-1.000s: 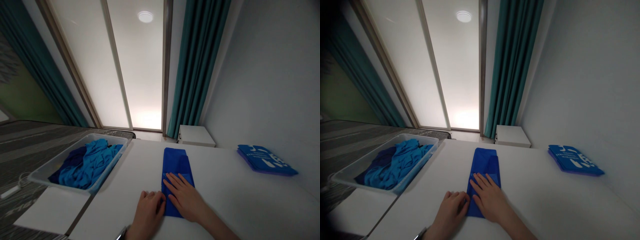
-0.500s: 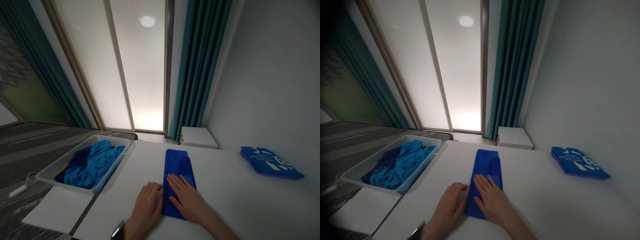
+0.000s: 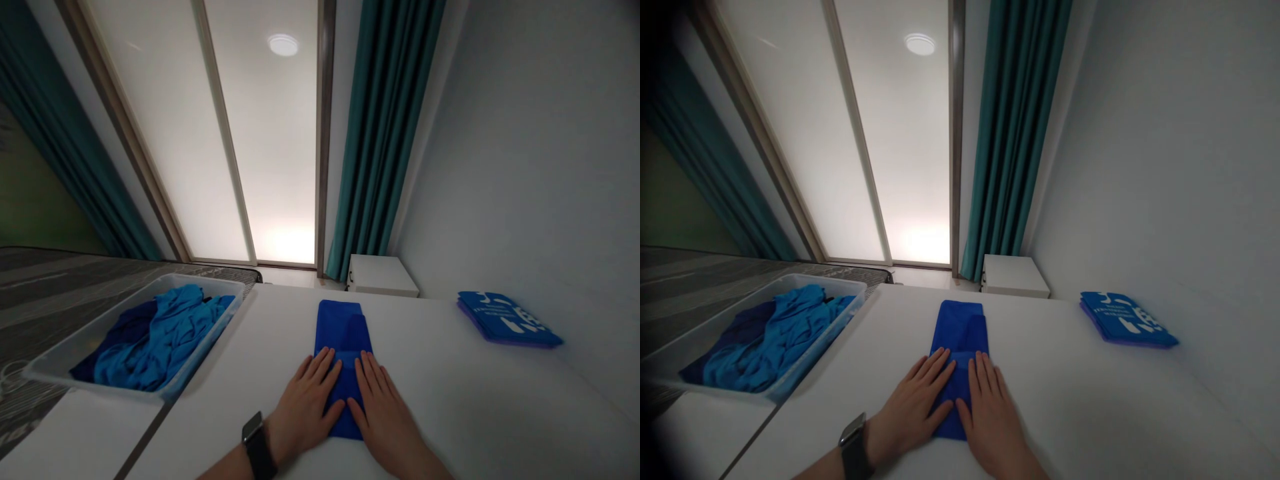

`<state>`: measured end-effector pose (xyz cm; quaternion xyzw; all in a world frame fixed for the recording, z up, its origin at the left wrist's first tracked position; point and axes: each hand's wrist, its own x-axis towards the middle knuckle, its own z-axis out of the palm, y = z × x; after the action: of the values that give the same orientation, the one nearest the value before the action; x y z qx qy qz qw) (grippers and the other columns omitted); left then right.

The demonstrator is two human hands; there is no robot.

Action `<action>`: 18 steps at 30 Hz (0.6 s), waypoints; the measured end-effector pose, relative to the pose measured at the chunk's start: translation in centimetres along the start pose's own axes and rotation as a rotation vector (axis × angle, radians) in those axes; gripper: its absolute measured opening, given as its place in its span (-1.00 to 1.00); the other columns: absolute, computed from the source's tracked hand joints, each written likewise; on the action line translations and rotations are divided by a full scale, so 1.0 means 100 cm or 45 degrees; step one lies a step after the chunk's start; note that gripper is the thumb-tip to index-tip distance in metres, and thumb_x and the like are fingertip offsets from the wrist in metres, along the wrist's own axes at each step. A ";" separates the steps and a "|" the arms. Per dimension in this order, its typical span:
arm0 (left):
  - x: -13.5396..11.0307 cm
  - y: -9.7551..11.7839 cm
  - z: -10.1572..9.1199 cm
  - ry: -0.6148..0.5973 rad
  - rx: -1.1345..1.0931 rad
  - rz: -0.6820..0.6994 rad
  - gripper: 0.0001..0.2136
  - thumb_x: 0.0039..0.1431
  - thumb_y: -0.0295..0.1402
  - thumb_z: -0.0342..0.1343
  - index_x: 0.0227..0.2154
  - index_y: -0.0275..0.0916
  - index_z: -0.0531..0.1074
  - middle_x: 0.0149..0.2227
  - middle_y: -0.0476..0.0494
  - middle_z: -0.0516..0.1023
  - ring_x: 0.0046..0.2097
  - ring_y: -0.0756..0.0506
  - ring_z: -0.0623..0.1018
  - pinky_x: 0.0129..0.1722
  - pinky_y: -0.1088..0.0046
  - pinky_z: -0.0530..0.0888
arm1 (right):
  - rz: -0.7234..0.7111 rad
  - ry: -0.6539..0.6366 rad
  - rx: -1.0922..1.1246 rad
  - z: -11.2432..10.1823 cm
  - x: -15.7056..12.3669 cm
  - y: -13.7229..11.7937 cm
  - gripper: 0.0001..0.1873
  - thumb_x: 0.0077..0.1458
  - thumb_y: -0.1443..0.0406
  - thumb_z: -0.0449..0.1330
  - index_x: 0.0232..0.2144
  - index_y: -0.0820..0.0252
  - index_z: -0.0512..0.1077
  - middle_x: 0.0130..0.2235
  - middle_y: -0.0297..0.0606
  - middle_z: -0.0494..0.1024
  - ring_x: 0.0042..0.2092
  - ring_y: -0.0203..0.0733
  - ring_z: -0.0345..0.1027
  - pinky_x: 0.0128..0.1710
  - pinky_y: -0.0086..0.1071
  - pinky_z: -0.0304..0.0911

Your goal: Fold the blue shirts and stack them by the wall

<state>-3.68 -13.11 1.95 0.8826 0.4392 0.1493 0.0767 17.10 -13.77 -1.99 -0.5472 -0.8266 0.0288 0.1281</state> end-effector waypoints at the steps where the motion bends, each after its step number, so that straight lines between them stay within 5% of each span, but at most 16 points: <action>1: -0.001 -0.002 0.001 -0.013 -0.007 -0.002 -0.42 0.32 -0.17 0.01 0.34 -0.11 0.05 0.39 -0.19 0.03 0.38 -0.23 0.08 0.32 0.06 0.12 | 0.008 0.003 0.004 0.002 -0.001 0.000 -0.27 0.33 -0.03 -0.17 0.34 0.33 0.04 0.39 -0.05 -0.07 0.39 0.04 -0.20 0.34 -0.03 -0.11; 10: 0.001 -0.016 -0.006 0.013 -0.144 -0.017 -0.45 0.32 -0.25 0.01 0.33 -0.14 0.07 0.35 -0.21 0.14 0.34 -0.21 0.16 0.30 0.09 0.16 | 0.039 -0.001 0.108 -0.009 0.003 0.006 -0.36 0.34 0.03 -0.15 0.33 0.22 0.09 0.39 -0.10 0.02 0.37 0.02 -0.12 0.32 -0.06 -0.07; 14: 0.020 -0.041 -0.024 0.167 -0.278 -0.208 -0.69 0.31 -0.36 -0.04 0.06 -0.20 0.42 0.07 -0.23 0.47 0.10 -0.19 0.41 0.13 0.16 0.34 | 0.156 0.140 0.199 -0.025 0.021 0.020 -0.47 0.34 0.20 -0.17 0.26 0.25 0.20 0.19 -0.01 0.35 0.21 -0.03 0.20 0.20 -0.12 0.11; 18: 0.038 -0.061 -0.024 0.179 -0.455 -0.172 -0.77 0.28 -0.41 -0.05 -0.15 -0.21 0.51 -0.16 -0.17 0.54 -0.11 -0.13 0.49 -0.01 0.29 0.41 | 0.218 0.083 0.253 -0.030 0.043 0.031 -0.60 0.29 0.29 -0.11 0.03 0.22 0.40 -0.06 -0.09 0.52 0.01 -0.05 0.36 0.05 -0.18 0.19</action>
<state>-6.88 -6.39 3.31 0.8108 0.4683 0.2806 0.2109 19.02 -8.85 1.15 -0.6008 -0.7655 0.1038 0.2054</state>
